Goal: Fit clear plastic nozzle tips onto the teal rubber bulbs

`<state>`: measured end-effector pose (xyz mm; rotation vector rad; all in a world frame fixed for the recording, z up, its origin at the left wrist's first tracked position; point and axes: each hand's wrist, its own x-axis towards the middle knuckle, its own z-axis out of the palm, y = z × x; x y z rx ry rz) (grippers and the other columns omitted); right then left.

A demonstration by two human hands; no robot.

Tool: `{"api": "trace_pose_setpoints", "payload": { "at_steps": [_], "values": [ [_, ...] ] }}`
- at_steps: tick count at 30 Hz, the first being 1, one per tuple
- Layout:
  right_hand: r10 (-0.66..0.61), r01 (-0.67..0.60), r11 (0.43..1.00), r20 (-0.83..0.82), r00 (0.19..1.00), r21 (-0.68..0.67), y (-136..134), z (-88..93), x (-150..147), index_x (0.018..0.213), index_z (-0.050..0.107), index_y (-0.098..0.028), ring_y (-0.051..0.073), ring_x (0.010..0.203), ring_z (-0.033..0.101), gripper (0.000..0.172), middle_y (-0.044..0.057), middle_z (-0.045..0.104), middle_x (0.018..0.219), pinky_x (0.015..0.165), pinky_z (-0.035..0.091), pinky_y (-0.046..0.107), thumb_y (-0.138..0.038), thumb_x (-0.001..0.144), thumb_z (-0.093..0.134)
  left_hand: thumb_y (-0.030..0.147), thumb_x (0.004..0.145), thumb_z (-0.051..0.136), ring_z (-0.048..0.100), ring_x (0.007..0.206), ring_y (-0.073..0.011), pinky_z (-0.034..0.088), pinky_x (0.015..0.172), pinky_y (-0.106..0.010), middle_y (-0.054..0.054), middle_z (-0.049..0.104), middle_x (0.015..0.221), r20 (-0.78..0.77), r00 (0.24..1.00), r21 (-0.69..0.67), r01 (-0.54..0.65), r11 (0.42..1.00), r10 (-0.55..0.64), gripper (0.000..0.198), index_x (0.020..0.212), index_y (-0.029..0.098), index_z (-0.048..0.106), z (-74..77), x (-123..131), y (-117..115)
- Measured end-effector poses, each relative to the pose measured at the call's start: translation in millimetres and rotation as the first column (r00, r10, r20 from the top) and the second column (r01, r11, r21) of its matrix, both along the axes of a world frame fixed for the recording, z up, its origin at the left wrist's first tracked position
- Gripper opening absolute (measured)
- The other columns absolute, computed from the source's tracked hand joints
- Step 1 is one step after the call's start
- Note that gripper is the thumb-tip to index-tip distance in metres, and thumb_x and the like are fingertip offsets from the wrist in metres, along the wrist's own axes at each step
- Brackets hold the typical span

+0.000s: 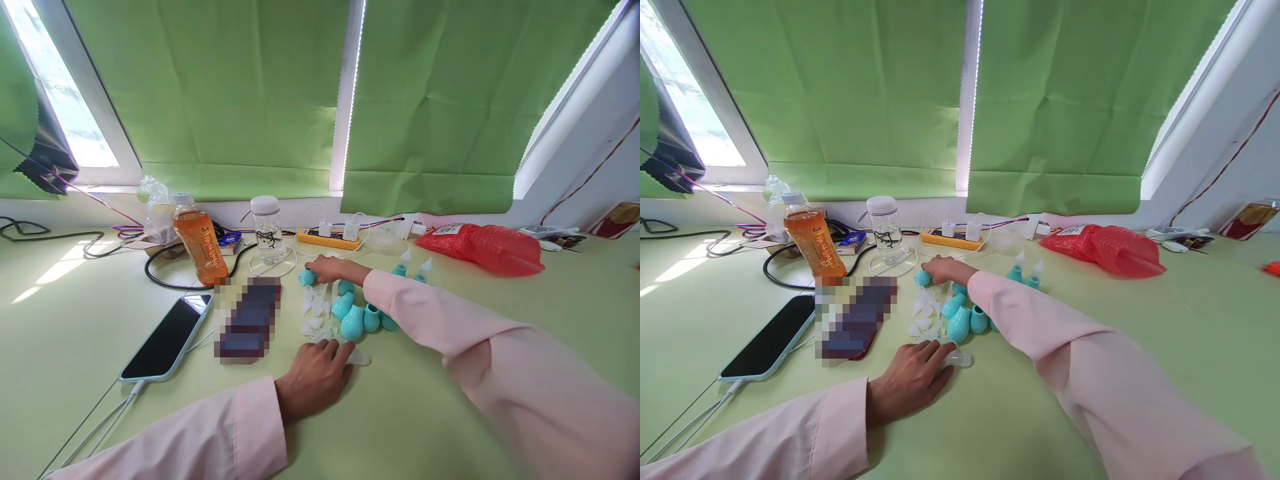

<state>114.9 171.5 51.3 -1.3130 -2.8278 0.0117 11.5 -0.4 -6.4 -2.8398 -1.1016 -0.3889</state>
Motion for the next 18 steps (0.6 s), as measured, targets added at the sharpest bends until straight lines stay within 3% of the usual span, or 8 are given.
{"api": "trace_pose_setpoints", "payload": {
  "at_steps": [4,7,9,11,14,16,18],
  "values": [
    [0.022,-0.023,0.995,0.006,1.0,0.1,-7,22.8,4,0.088,0.054,-0.013,0.025,0.084,0.052,0.021,0.012,0.059,0.087,0.07,0.035,0.033,-0.019,0.069,0.056,0.029,0.077,0.038,0.055,0.066,-0.0212,0.044,0.053,-0.033,-0.007,0.057,0.076,0.128,0.992,-0.045,0.026,0.999,-0.02,0.031,0.104,0.014,0.039,2.4,-1,-2],
    [0.064,-0.048,0.978,-0.076,0.995,0.202,-39,50.5,21,0.1,0.049,-0.013,0.023,0.088,0.05,0.031,0.012,0.055,0.097,0.071,0.034,0.031,-0.028,0.074,0.051,0.032,0.074,0.042,0.052,0.061,-0.0176,0.041,0.054,-0.03,-0.004,0.054,0.071,0.323,0.946,-0.115,0.057,0.992,-0.017,0.024,0.092,0.016,0.04,5.5,-6,-5],
    [0.194,-0.134,0.952,-0.205,0.959,0.275,-74,64.8,38,0.1,0.051,-0.014,0.018,0.079,0.051,0.031,0.009,0.055,0.092,0.065,0.035,0.027,-0.029,0.073,0.053,0.033,0.073,0.043,0.046,0.057,-0.0137,0.038,0.053,-0.027,-0.001,0.048,0.066,0.494,0.869,-0.214,0.096,0.972,0.023,0.018,0.082,0.017,0.038,6.5,-9,-6],
    [0.269,-0.22,0.95,-0.223,0.937,0.222,-111,70.0,56,0.101,0.053,-0.016,0.015,0.071,0.051,0.031,0.007,0.055,0.086,0.06,0.036,0.024,-0.028,0.073,0.054,0.038,0.074,0.041,0.04,0.055,-0.0111,0.035,0.051,-0.024,0.001,0.043,0.064,0.69,0.72,-0.32,0.209,0.924,0.076,0.021,0.078,0.018,0.035,6.3,-12,-7],
    [0.281,-0.27,0.96,-0.21,0.937,0.08,-156,57.1,78,0.099,0.057,-0.02,0.011,0.061,0.05,0.028,0.003,0.055,0.077,0.054,0.034,0.022,-0.025,0.072,0.056,0.049,0.074,0.039,0.043,0.06,-0.0115,0.035,0.052,-0.023,-0.001,0.045,0.072,0.873,0.448,-0.399,0.426,0.812,0.193,0.035,0.091,0.019,0.033,6.8,-10,-8],
    [0.291,-0.291,0.956,-0.257,0.922,0.035,-172,37.7,84,0.099,0.057,-0.022,0.011,0.06,0.05,0.028,0.002,0.056,0.076,0.054,0.035,0.022,-0.024,0.071,0.057,0.05,0.072,0.044,0.048,0.068,-0.0144,0.037,0.056,-0.024,-0.003,0.049,0.078,0.854,0.444,-0.483,0.481,0.732,0.271,0.044,0.103,0.019,0.034,8.9,-5,-12],
    [0.285,-0.298,0.954,-0.371,0.884,0.023,-178,15.0,85,0.104,0.054,-0.022,0.011,0.063,0.051,0.033,0.002,0.058,0.079,0.055,0.037,0.022,-0.026,0.071,0.058,0.044,0.072,0.05,0.05,0.074,-0.0166,0.039,0.06,-0.025,-0.003,0.052,0.081,0.78,0.547,-0.576,0.439,0.689,0.304,0.04,0.103,0.02,0.041,11.1,0,-17]
  ]
}}
